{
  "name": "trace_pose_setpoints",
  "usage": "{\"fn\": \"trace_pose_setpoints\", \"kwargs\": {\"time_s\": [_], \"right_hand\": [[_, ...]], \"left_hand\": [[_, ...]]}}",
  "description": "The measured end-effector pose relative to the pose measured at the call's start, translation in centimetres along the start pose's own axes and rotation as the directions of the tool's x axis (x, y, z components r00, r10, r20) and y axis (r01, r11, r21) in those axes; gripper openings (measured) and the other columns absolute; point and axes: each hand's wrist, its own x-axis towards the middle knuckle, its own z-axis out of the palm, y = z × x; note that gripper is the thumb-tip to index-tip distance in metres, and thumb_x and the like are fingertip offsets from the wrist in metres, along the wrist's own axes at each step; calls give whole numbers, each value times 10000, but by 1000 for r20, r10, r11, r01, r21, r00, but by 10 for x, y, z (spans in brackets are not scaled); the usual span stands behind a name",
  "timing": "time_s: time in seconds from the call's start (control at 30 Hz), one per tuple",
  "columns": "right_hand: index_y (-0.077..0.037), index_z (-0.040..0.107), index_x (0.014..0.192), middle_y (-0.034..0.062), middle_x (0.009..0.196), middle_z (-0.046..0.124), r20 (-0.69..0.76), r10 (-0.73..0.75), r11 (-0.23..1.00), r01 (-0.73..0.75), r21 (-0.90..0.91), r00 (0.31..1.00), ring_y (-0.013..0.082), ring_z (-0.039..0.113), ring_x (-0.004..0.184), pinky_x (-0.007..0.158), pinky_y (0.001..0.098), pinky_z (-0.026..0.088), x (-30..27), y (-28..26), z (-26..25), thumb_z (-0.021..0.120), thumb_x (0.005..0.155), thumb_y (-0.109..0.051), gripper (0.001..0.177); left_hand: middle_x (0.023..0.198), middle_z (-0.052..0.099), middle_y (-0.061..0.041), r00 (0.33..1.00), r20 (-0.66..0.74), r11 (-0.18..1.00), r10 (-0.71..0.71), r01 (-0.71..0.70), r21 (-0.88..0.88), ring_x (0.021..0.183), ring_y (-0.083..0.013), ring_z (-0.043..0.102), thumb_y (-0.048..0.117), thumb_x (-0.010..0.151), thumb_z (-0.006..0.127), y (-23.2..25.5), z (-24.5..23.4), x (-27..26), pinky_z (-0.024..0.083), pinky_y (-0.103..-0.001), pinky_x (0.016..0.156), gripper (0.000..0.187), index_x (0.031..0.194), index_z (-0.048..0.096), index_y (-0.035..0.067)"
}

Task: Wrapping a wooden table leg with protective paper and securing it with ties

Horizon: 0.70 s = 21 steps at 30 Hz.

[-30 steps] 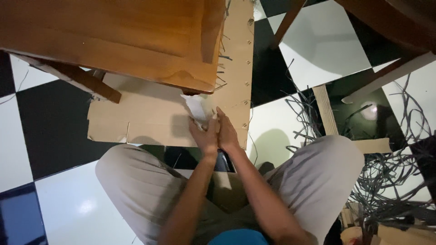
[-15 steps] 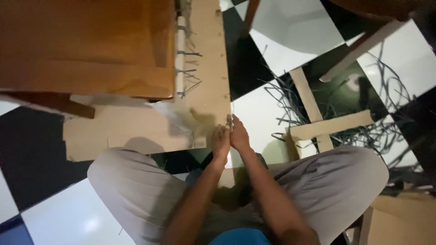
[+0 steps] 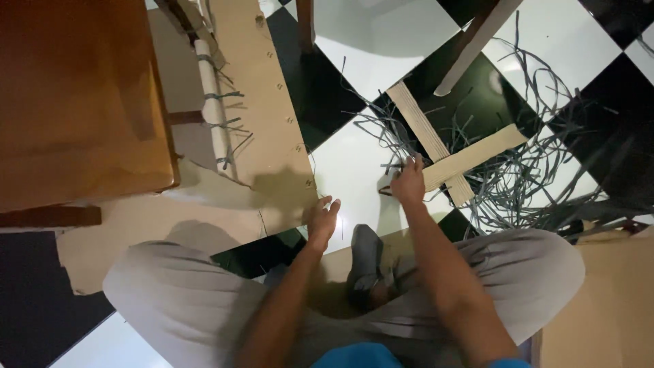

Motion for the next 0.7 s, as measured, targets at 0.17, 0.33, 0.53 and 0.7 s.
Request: {"fn": "trace_pose_setpoints", "kwargs": {"time_s": [0.17, 0.33, 0.53, 0.7], "right_hand": [[-15, 552, 1384, 230, 1399, 545, 220, 2, 960, 60, -273, 975, 427, 594, 1283, 875, 588, 583, 33, 38, 24, 526, 1028, -268, 437], [-6, 520, 1336, 213, 1323, 572, 14, 46, 979, -42, -202, 999, 383, 695, 1097, 833, 567, 607, 17, 26, 23, 474, 1055, -213, 352], [-191, 793, 1074, 85, 1023, 768, -7, -275, 919, 265, 291, 961, 296, 742, 965, 812, 385, 603, -29, -44, 9, 692, 921, -118, 197], [-54, 673, 1171, 93, 973, 769, 342, -391, 621, -30, 784, 855, 112, 685, 857, 816, 258, 555, -56, -96, 19, 774, 878, -42, 310]], "left_hand": [[1449, 574, -238, 999, -19, 998, 48, -49, -25, 1342, -401, 567, 449, 986, 623, 3, -6, -8, 475, -499, 1108, 601, 1434, 599, 49], [1386, 640, -200, 997, -49, 998, 61, -62, -13, 1264, -368, 635, 437, 965, 660, -3, -5, 0, 531, -460, 1049, 555, 1379, 655, 68], [1333, 683, -169, 996, -52, 994, 67, -71, -84, 1274, -356, 631, 451, 962, 626, 33, -14, -21, 505, -467, 1073, 536, 1369, 679, 107], [1319, 692, -176, 994, -59, 975, 90, -100, -198, 1296, -383, 600, 529, 964, 556, 67, -36, -36, 453, -505, 1097, 556, 1333, 712, 144]]}}
